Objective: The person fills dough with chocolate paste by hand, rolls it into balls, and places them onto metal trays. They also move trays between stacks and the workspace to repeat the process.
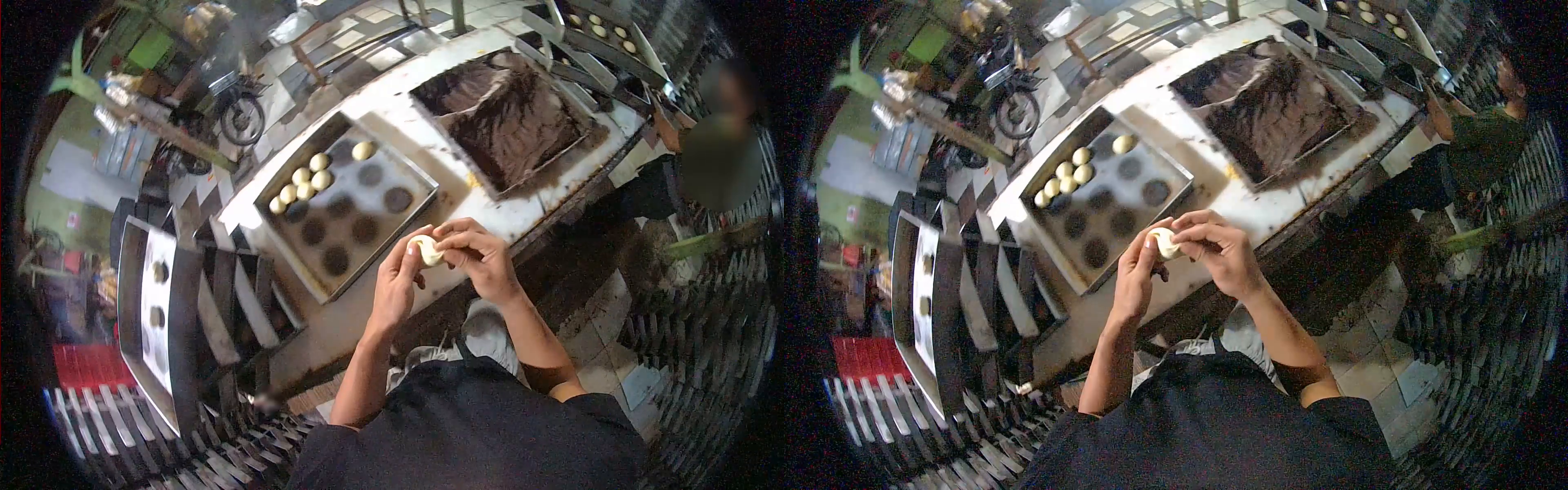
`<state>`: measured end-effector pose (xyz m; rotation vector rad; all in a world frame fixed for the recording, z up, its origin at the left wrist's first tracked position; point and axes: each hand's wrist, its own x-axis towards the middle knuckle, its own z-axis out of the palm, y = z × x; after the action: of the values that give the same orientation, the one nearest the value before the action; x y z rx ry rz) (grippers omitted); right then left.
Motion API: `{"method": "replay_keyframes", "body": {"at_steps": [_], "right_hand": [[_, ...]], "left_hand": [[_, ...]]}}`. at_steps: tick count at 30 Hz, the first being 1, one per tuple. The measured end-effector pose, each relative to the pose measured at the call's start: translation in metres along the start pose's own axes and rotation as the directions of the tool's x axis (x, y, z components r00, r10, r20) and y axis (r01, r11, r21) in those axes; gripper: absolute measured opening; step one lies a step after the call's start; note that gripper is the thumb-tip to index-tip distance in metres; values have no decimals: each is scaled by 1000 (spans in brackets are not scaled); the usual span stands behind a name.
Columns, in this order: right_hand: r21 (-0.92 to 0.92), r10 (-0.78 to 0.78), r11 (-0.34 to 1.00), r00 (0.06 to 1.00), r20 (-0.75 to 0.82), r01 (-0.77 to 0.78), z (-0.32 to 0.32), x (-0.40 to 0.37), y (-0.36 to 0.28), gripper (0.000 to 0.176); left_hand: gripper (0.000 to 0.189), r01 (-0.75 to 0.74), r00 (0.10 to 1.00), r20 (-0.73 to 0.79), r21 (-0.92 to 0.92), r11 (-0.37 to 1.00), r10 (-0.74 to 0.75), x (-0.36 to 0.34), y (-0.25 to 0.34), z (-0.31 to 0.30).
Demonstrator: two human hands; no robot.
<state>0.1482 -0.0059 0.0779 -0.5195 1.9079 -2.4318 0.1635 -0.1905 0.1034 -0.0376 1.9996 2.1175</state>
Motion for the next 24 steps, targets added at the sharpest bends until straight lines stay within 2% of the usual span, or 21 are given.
{"method": "replay_keyframes", "body": {"at_steps": [1, 2, 4, 5, 6, 8, 9, 10, 12, 13, 16, 17, 18, 20, 22, 23, 24], "right_hand": [[-125, -61, 990, 997, 41, 66, 27, -8, -8, 17], [-122, -63, 990, 996, 62, 70, 52, -17, -9, 17], [5, 20, 1000, 984, 179, -21, 99, -41, -10, 12], [-30, 139, 990, 975, 172, -136, 118, -53, -6, 12], [-33, 146, 989, 972, 184, -143, 140, -61, -6, 12], [184, 174, 967, 984, 39, -178, 180, -68, -10, 14], [141, 225, 962, 970, 87, -236, 186, -73, -9, 17], [31, 110, 993, 989, 96, -113, 192, -76, -4, 19], [60, 48, 997, 991, 128, -56, 209, -84, -2, 18], [60, 54, 996, 990, 127, -62, 219, -89, -3, 18], [-16, 41, 999, 983, 181, -39, 247, -101, -13, 14], [16, 70, 997, 981, 180, -74, 255, -107, -17, 13], [48, 100, 993, 979, 179, -111, 260, -111, -19, 12], [-10, 106, 994, 982, 156, -106, 256, -112, -10, 11], [-95, 127, 988, 991, 43, -123, 239, -110, 22, 17], [-37, 213, 977, 977, 16, -212, 232, -113, 27, 26], [-105, 269, 959, 962, 50, -263, 222, -117, 37, 32]], "left_hand": [[44, -5, 1000, -27, -45, 999, 4, -17, -5, -19], [39, -11, 998, -54, -90, 996, 6, -35, -10, -36], [28, -120, 981, -183, -322, 939, 62, -74, -14, -61], [23, -131, 948, -317, -317, 939, 25, -95, -16, -68], [23, -168, 938, -339, -277, 946, 68, -114, -23, -78], [27, -208, 923, -358, -156, 966, 141, -153, -13, -85], [32, -245, 923, -320, -64, 967, 212, -169, -17, -96], [34, -367, 838, -291, 328, 871, 462, -184, -11, -104], [34, -392, 779, -186, 599, 698, 598, -206, -6, -120], [31, -304, 879, -252, 358, 883, 405, -218, -1, -124], [25, -299, 866, -388, 101, 949, 315, -225, -6, -142], [30, -266, 855, -403, 200, 943, 326, -221, -12, -152], [30, -264, 858, -401, 194, 945, 321, -223, -13, -155], [34, -124, 945, -240, 365, 923, 222, -221, -11, -159], [31, -202, 924, -211, 437, 877, 318, -216, -25, -144], [29, -209, 925, -175, 509, 835, 338, -213, -34, -143], [26, -217, 924, -138, 578, 787, 356, -209, -39, -141]]}}
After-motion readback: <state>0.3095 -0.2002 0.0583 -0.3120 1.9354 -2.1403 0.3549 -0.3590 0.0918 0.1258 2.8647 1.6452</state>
